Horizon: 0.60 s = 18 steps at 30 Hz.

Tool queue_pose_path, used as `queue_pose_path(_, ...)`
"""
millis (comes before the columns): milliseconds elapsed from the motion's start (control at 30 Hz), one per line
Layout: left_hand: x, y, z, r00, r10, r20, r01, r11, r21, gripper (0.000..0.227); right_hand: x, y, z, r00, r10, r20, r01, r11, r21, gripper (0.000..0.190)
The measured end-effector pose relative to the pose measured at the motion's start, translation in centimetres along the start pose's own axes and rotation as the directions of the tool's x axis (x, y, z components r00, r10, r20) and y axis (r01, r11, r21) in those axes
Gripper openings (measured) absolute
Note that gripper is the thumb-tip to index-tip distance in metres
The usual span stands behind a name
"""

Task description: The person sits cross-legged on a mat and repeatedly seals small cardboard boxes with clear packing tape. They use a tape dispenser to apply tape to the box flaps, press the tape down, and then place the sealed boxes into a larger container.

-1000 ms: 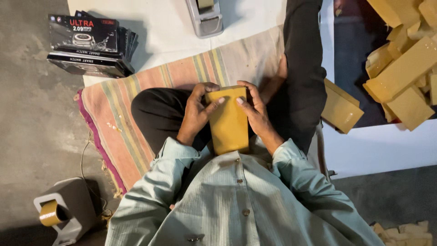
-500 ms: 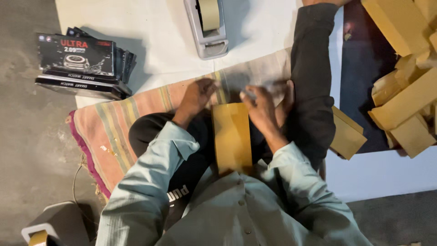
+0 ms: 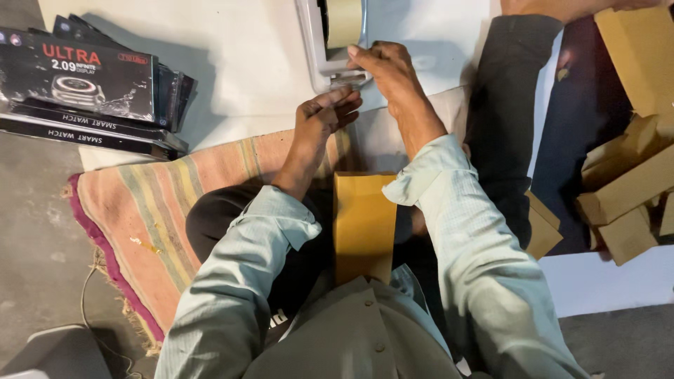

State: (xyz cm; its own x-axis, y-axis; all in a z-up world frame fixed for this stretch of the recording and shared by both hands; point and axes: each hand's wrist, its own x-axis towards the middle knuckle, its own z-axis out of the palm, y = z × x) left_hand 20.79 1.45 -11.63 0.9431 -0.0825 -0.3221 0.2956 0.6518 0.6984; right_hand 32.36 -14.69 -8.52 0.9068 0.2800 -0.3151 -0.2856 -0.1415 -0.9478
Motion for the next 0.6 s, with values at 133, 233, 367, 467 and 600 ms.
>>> queue_pose_path(133,-0.1,0.5,0.9,1.000,-0.017,-0.015,0.016,0.998,-0.061,0.049,-0.1,-0.7,0.2,1.000,0.003,0.026,-0.006,0.996,0.090,0.016)
queue_pose_path(233,-0.3,0.5,1.3,1.000,-0.014,-0.020,0.013,0.997,-0.080,0.055,-0.4,-1.2,0.3,1.000,-0.020,-0.023,0.020,1.000,-0.014,0.021)
queue_pose_path(367,-0.5,0.5,1.3,1.000,-0.013,0.005,0.014,0.991,-0.134,0.051,-0.4,-2.9,0.4,0.986,-0.149,-0.079,0.139,0.984,-0.111,0.021)
queue_pose_path(467,-0.4,0.4,1.2,0.999,-0.003,0.035,0.007,0.992,-0.125,0.044,-1.0,-4.4,0.7,0.990,-0.110,-0.089,0.090,0.975,-0.201,0.015)
queue_pose_path(600,0.0,0.2,0.9,0.998,0.031,0.061,-0.020,0.985,-0.170,0.046,-3.1,-6.0,1.4,0.998,0.016,-0.068,-0.032,0.968,-0.251,0.012)
